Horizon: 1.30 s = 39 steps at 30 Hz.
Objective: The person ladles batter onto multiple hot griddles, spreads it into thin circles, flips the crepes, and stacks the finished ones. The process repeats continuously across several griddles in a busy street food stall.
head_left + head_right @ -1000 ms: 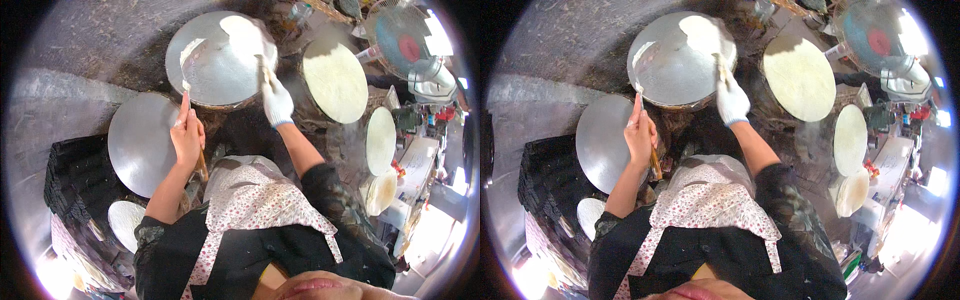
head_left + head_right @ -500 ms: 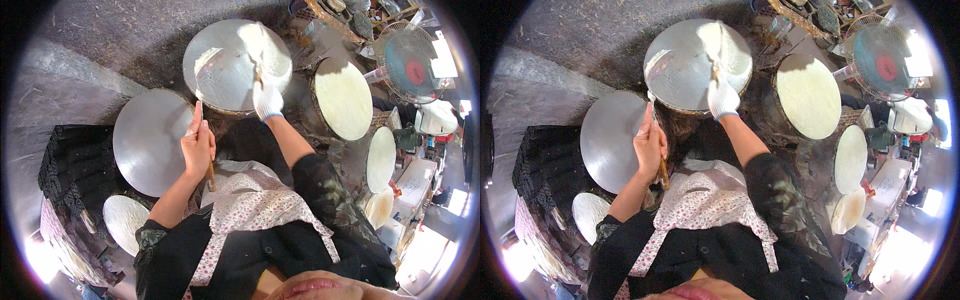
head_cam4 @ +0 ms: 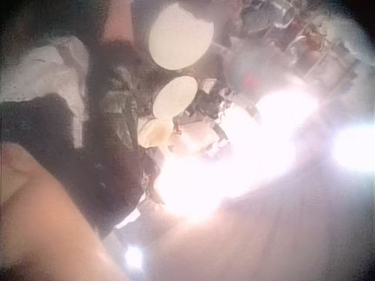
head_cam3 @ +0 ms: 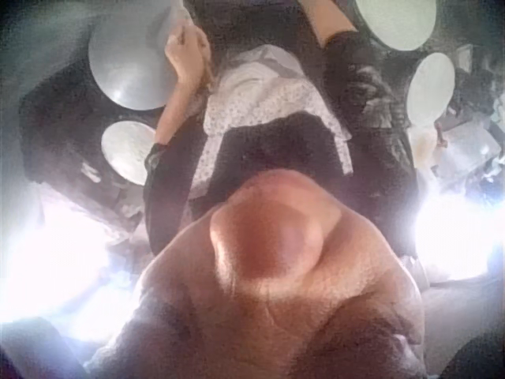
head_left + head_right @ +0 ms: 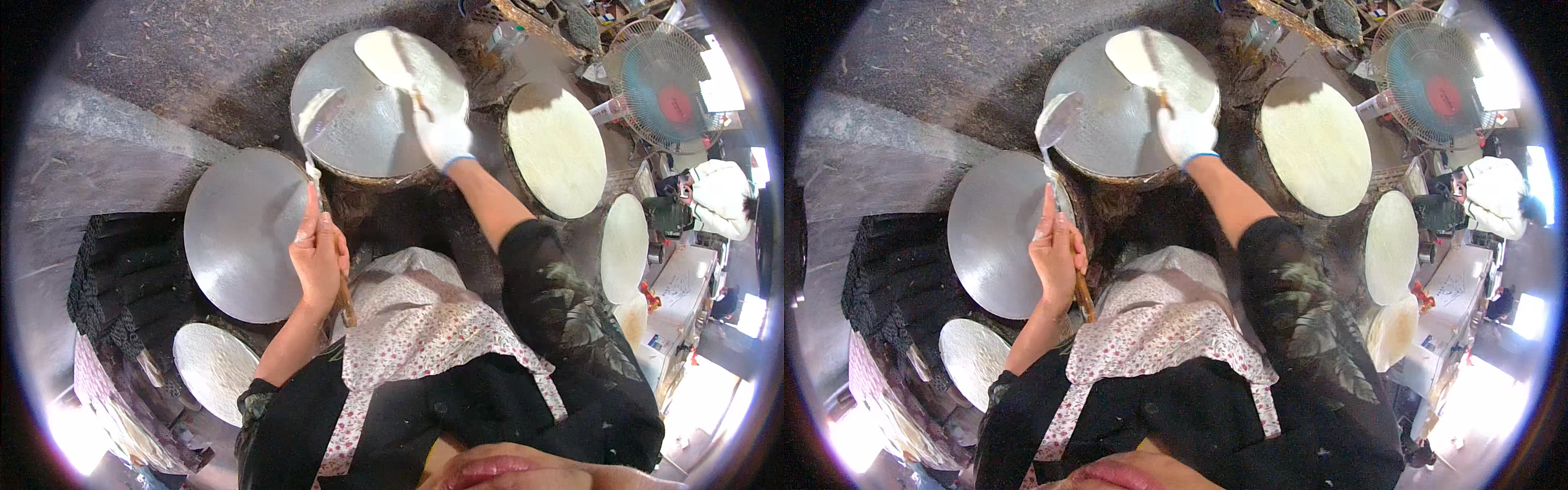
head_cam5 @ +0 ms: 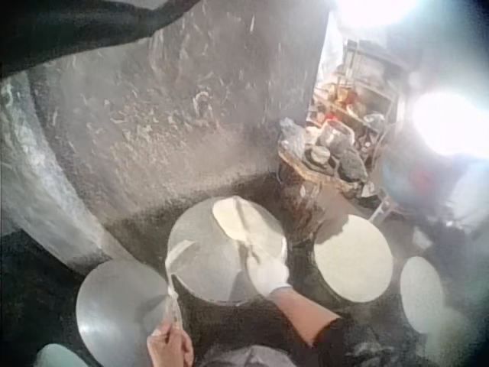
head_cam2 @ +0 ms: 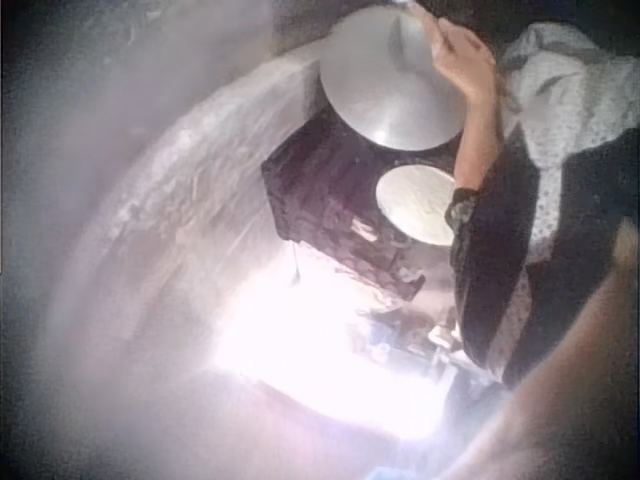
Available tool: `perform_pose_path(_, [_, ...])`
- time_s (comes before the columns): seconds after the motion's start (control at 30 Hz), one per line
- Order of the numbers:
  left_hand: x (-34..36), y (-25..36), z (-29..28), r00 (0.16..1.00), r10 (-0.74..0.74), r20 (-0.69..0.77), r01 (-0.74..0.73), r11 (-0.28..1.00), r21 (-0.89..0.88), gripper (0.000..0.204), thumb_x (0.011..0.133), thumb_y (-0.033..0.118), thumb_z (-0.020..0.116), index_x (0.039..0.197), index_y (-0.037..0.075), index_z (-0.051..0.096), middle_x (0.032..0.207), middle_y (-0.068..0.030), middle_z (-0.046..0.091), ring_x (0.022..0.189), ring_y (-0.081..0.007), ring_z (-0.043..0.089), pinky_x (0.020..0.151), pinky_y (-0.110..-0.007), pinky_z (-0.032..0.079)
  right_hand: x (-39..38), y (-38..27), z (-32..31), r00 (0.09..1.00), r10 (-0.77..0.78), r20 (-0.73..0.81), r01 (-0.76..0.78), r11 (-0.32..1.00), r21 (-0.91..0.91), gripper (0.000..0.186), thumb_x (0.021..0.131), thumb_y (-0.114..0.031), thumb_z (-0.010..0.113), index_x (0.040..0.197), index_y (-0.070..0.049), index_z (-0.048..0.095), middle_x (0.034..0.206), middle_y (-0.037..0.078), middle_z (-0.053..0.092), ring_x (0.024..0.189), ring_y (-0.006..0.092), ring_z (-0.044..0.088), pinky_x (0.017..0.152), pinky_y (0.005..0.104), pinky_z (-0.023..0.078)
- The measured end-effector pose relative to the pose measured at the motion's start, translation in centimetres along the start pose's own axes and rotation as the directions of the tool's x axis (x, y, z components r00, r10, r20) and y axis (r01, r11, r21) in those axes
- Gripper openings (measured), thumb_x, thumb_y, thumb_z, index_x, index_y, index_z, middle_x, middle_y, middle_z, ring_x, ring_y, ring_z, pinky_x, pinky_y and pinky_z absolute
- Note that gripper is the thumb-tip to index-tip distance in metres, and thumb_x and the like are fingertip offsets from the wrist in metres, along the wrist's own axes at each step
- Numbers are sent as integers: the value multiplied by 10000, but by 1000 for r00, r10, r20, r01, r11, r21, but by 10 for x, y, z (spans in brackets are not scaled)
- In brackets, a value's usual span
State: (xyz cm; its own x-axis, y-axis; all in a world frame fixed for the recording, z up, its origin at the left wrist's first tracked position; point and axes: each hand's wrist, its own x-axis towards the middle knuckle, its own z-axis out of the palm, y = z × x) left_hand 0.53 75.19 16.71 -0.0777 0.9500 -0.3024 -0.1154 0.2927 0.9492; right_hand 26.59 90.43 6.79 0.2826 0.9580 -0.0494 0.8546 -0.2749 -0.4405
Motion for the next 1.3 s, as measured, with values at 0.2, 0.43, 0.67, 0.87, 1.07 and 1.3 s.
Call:
perform_pose_path(0.2, [-13, 1, 5, 997, -10, -77, 13, 999, 40, 519, 1157, 120, 427, 1671, 136, 361, 628, 22, 483, 450, -43, 405, 414, -221, 373, 5, -18, -10, 979, -203, 5, 200, 967, 156, 540, 1022, -318, 553, 1561, -289, 519, 1413, 186, 655, 1100, 421, 714, 1024, 483, 544])
perform_pose_path(0.43, [-23, -7, 27, 980, 28, -198, -11, 996, 85, 512, 1159, 125, 428, 1667, 162, 375, 639, 5, 468, 441, -56, 412, 391, -243, 396, 20, 3, -28, 975, -69, 213, 83, 995, -55, 463, 1076, -413, 437, 1477, -257, 606, 1091, 223, 765, 929, 401, 753, 848, 508, 600])
perform_pose_path(0.67, [-33, -12, 63, 968, 56, -243, -72, 996, -55, 530, 1144, 72, 413, 1669, 119, 358, 623, 5, 491, 440, -54, 411, 413, -227, 382, 48, 24, -25, 899, -288, 330, 297, 955, 21, 504, 1052, -431, 472, 1504, -231, 569, 1086, 183, 772, 965, 412, 742, 898, 497, 593])
perform_pose_path(0.87, [-41, -15, 95, 943, 64, -328, -81, 996, -38, 524, 1155, 109, 431, 1673, 125, 349, 659, 10, 486, 450, -51, 420, 396, -219, 386, 61, 27, -31, 819, -487, 302, 471, 872, 129, 482, 1048, -381, 492, 1496, -218, 564, 1045, 199, 765, 953, 414, 737, 890, 510, 586])
perform_pose_path(1.07, [-48, -20, 119, 915, 80, -395, -101, 994, -32, 533, 1148, 82, 419, 1675, 102, 336, 645, 10, 495, 448, -53, 426, 410, -226, 396, 88, 42, -25, 791, -418, 447, 471, 882, -8, 430, 1058, -397, 444, 1396, -219, 641, 1035, 180, 763, 767, 402, 723, 713, 518, 577])
perform_pose_path(1.3, [-55, -27, 139, 887, 122, -445, -129, 992, 16, 534, 1150, 84, 411, 1677, 106, 328, 644, 12, 482, 448, -51, 426, 412, -223, 401, 88, 45, -35, 581, -762, 287, 729, 643, 235, 465, 1055, -361, 481, 1508, -274, 544, 844, 185, 723, 718, 370, 706, 678, 506, 573])
